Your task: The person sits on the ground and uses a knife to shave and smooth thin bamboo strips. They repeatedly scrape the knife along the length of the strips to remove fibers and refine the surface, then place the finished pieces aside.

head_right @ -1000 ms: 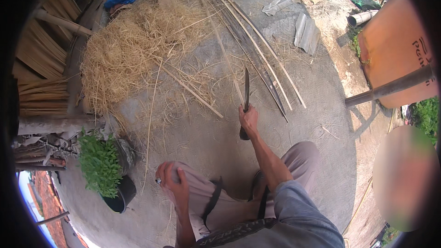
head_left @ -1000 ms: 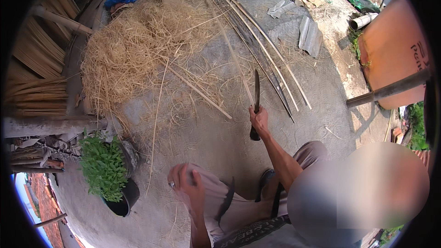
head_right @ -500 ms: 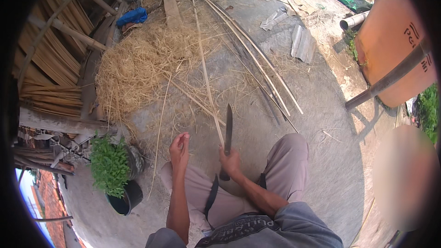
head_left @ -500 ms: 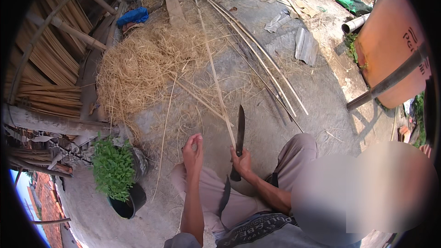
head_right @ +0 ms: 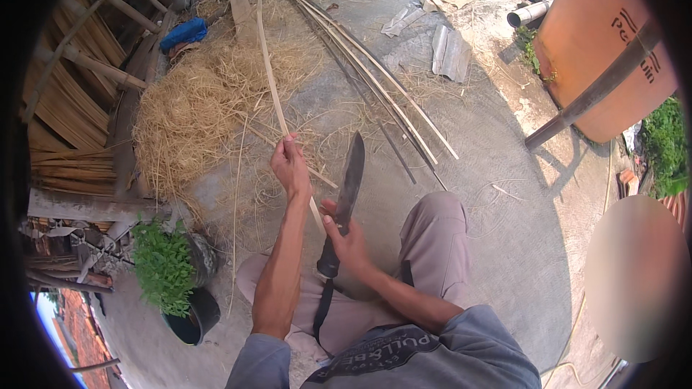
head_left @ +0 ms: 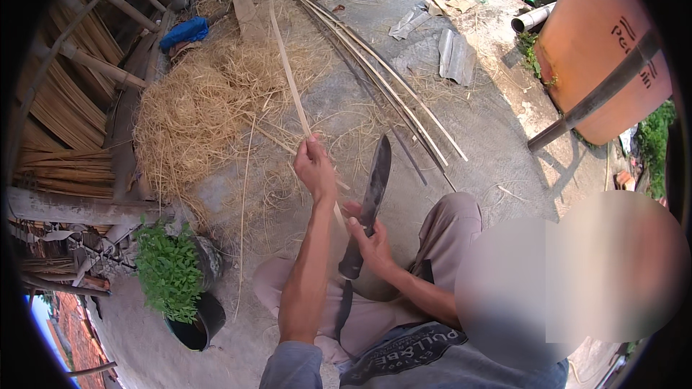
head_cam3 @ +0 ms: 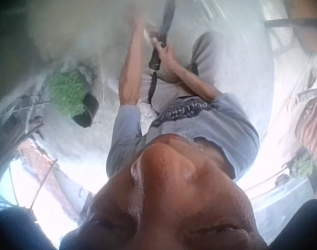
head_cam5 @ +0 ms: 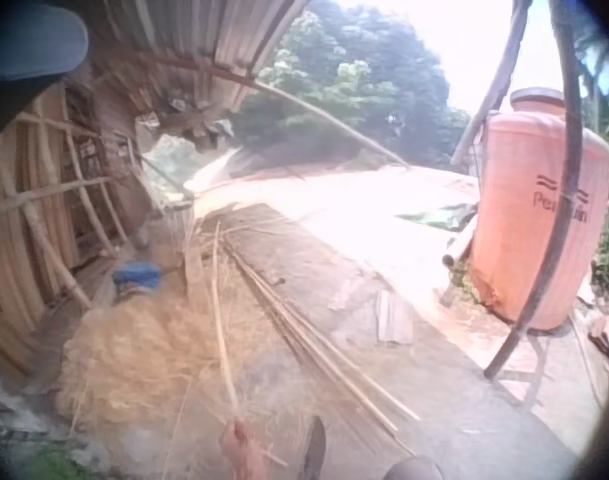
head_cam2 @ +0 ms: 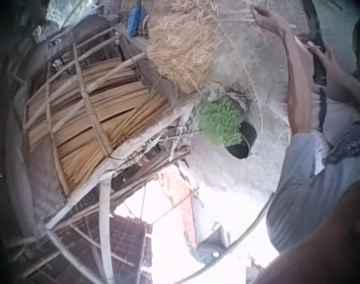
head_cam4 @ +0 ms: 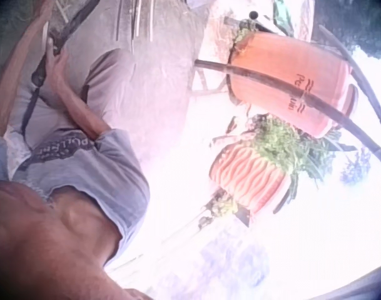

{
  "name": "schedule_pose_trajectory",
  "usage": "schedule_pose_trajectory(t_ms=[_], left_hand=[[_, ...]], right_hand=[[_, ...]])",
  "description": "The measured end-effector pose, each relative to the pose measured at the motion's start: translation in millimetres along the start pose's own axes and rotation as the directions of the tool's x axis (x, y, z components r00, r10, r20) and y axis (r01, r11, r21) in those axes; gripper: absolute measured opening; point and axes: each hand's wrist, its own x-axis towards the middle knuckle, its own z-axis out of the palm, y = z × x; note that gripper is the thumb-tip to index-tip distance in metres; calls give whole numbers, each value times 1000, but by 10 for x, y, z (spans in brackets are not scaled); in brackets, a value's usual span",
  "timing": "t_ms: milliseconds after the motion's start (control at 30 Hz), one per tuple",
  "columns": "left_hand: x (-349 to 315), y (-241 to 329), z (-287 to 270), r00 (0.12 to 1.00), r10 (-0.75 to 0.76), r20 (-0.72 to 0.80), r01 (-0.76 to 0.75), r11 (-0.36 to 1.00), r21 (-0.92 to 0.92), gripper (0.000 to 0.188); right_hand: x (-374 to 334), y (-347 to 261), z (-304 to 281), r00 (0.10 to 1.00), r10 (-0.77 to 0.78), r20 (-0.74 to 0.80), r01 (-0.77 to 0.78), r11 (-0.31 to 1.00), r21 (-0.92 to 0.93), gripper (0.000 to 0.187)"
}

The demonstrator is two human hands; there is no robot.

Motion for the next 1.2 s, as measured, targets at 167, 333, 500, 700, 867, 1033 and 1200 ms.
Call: schedule_pose_trajectory(t_ms=[167, 333, 500, 700, 867, 1033, 1200], left_hand=[[574, -66, -444, 990, 139, 6, -136, 959, 250, 30], [705, -337, -795, 985, 148, 89, -173, 843, 509, 34], [856, -350, -992, 968, 21, 251, -157, 828, 538, 35], [1139, 66, -1076, 875, -306, 375, 140, 902, 408, 36], [658, 352, -1435, 761, -454, 463, 353, 889, 291, 40], [-454, 225, -2106, 657, -686, 315, 531, 716, 453, 44], [-975, 110, -2331, 677, -681, 279, 533, 715, 453, 32]], right_hand=[[386, -660, -363, 958, 254, -132, -183, 899, 398, 46], [759, -806, -807, 931, 324, -168, -251, 902, 350, 45], [832, -553, -889, 907, 362, -213, -293, 909, 297, 38], [872, -395, -735, 898, 369, -240, -280, 899, 336, 47], [972, -454, -704, 979, 185, -81, -200, 944, -262, 65], [1004, -160, -616, 994, 41, 97, 41, 700, -713, 45], [956, 309, -533, 959, 260, 116, -104, 698, -708, 45]])
